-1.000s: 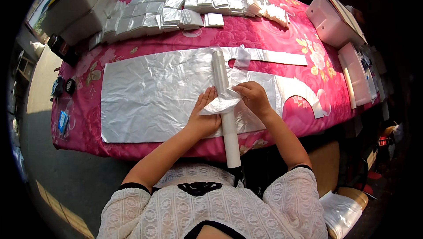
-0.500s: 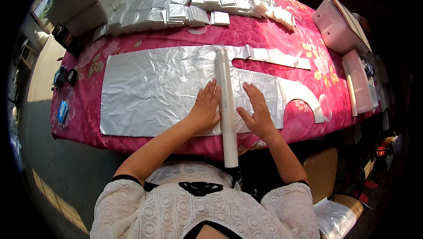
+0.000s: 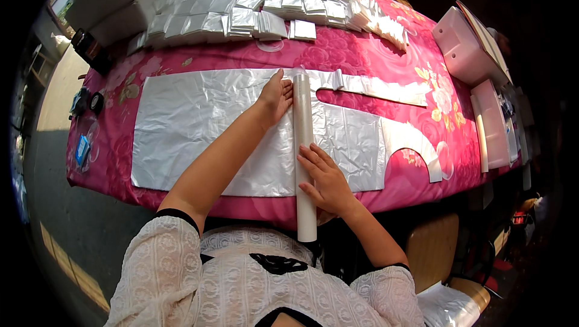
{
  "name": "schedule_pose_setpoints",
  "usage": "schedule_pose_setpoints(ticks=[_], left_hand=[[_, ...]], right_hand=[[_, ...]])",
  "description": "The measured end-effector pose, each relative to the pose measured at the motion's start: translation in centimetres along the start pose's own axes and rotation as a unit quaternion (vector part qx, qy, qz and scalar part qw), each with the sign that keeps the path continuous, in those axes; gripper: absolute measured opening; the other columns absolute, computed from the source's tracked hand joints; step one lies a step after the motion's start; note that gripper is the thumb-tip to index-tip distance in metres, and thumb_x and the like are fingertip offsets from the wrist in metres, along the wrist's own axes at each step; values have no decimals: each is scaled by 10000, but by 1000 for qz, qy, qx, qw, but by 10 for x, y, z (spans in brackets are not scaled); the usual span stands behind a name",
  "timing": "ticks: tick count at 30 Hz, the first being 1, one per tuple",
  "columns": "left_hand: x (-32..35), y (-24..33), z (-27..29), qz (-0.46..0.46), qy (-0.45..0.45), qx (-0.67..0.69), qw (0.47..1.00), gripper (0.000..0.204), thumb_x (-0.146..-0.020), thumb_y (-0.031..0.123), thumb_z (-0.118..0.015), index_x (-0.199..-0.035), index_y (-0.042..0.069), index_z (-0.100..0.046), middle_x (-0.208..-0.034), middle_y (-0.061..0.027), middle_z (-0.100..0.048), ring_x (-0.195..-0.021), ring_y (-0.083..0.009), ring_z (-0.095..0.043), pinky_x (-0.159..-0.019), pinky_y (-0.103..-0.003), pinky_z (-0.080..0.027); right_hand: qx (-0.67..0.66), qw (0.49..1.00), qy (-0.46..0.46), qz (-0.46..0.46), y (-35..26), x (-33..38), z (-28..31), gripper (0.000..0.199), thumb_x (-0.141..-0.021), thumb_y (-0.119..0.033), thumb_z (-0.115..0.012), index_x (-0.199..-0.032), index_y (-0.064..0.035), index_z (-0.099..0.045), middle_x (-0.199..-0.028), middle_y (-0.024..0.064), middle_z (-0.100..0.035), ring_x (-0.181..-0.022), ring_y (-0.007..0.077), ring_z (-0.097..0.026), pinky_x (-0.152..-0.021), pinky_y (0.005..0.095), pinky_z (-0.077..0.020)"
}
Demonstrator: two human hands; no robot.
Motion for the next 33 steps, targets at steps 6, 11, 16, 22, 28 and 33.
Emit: schedule_pose_setpoints(ticks=[6,11,16,22,28,33], left_hand=[[4,16,30,54,52,-39,996,501,-925,300,-413,-1231,-95,-365,-1228,-194,-451,-1159,-260,-453,-971,-345,-406],[64,81,69,-38,-7,-95,995,346,-921,240,-440,-1119,-38,-496,-1094,-137,-564,-1018,-219,-567,-899,-318,-459],[138,120,164,-81,58,-132,986,345,-924,237,-430,-1138,-27,-488,-1124,-130,-561,-996,-194,-571,-858,-296,-467],[266,122,273,-86,170,-154,970,382,-923,275,-435,-1157,-24,-481,-1125,-124,-563,-977,-178,-565,-834,-283,-453],[330,97,306,-89,203,-173,960,280,-939,160,-412,-1157,8,-500,-1088,-82,-588,-947,-126,-568,-816,-253,-445],[335,89,302,-141,186,-209,950,261,-913,106,-457,-1142,-4,-516,-1100,-83,-583,-983,-142,-559,-852,-265,-433]], right_hand=[[-15,999,-22,37,-1,-6,-7,510,-836,-324,-502,-1258,-38,-469,-1374,113,-385,-1315,327,-264,-1068,415,-235],[37,987,-99,123,-47,-44,-51,548,-863,-440,-432,-1267,-73,-475,-1357,81,-416,-1311,316,-272,-1089,473,-122],[-329,855,-277,289,-191,-60,-101,465,-883,-357,-494,-1190,-10,-521,-1230,160,-521,-1196,314,-436,-998,396,-340],[-191,951,-81,228,-142,-124,-64,358,-830,-168,-566,-1162,-37,-535,-1154,135,-556,-1092,310,-507,-937,394,-398],[128,938,-131,293,-115,-154,-117,522,-822,-288,-573,-1276,-69,-438,-1315,120,-434,-1249,302,-361,-1031,433,-288],[120,959,-95,240,-123,-200,-147,528,-803,-306,-590,-1251,-58,-460,-1330,127,-413,-1250,297,-353,-1046,439,-261]])
Point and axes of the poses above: each hand's wrist, its own x-axis away from the middle knuckle, its own z-axis out of the back of the hand, y = z × x, the point moved 10 cm from there along -x, towards the middle knuckle
